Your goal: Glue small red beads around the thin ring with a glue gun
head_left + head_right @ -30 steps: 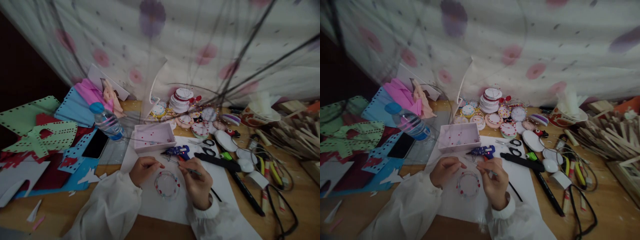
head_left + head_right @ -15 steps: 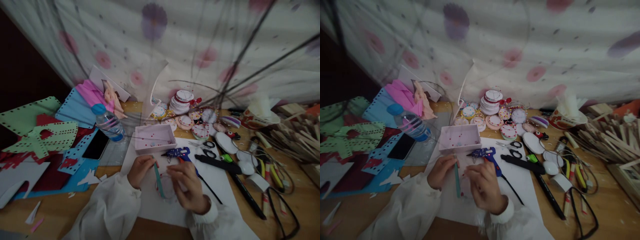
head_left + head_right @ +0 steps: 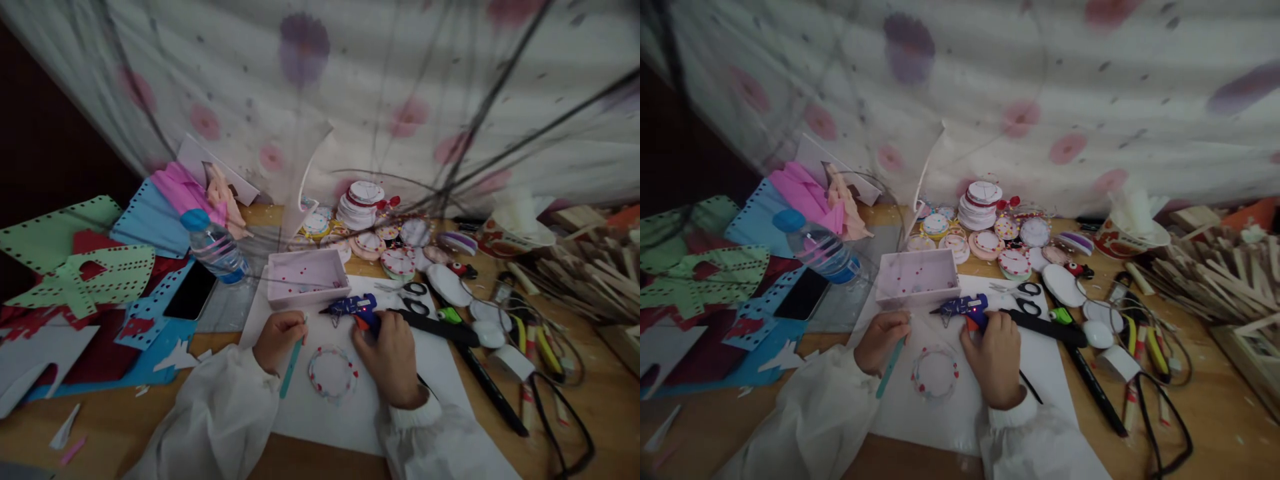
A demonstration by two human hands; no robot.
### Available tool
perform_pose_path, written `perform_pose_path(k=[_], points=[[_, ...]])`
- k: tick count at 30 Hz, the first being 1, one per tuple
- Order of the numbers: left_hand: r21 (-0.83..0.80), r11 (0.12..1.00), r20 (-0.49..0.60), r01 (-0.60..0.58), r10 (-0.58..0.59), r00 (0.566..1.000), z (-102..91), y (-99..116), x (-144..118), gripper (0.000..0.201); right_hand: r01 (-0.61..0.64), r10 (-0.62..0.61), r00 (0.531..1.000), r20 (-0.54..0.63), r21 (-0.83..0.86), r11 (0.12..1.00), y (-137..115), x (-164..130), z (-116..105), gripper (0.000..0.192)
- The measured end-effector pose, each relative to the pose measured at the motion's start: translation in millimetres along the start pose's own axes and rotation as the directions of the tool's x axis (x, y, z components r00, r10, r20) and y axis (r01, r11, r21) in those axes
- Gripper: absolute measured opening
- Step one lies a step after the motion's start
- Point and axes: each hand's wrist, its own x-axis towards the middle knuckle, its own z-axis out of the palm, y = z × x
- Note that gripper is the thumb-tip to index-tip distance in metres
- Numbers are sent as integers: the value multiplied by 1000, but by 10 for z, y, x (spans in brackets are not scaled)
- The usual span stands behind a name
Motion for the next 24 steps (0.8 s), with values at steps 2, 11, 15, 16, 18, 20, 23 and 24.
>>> perform_pose_path(k=[2,11,15,16,18,20,23,24], points=[[2,1000,9,2,-2,1000,-1,14,1,24,-87,87,996,4,113,990,0,5,-21,39],[6,996,94,-94,93,991,6,-48,11,25,-218,277,961,-14,577,787,-90,-37,-31,39],[-3,994,104,-110,110,988,2,-74,9,25,-220,263,965,11,581,784,-94,-36,-33,35],[-7,994,109,-111,111,988,1,-75,8,25,-220,258,966,17,580,784,-95,-37,-38,34],[-12,994,113,-110,110,987,-1,-72,7,25,-213,243,969,29,590,779,-97,-40,-45,32],[-11,994,107,-109,110,988,-1,-67,7,26,-205,232,972,33,599,774,-96,-45,-40,32],[-7,994,112,-112,112,987,0,-62,7,25,-206,235,972,28,585,784,-85,-53,-20,34],[-6,993,113,-114,114,987,1,-63,8,25,-207,236,971,26,580,788,-80,-56,-14,34]])
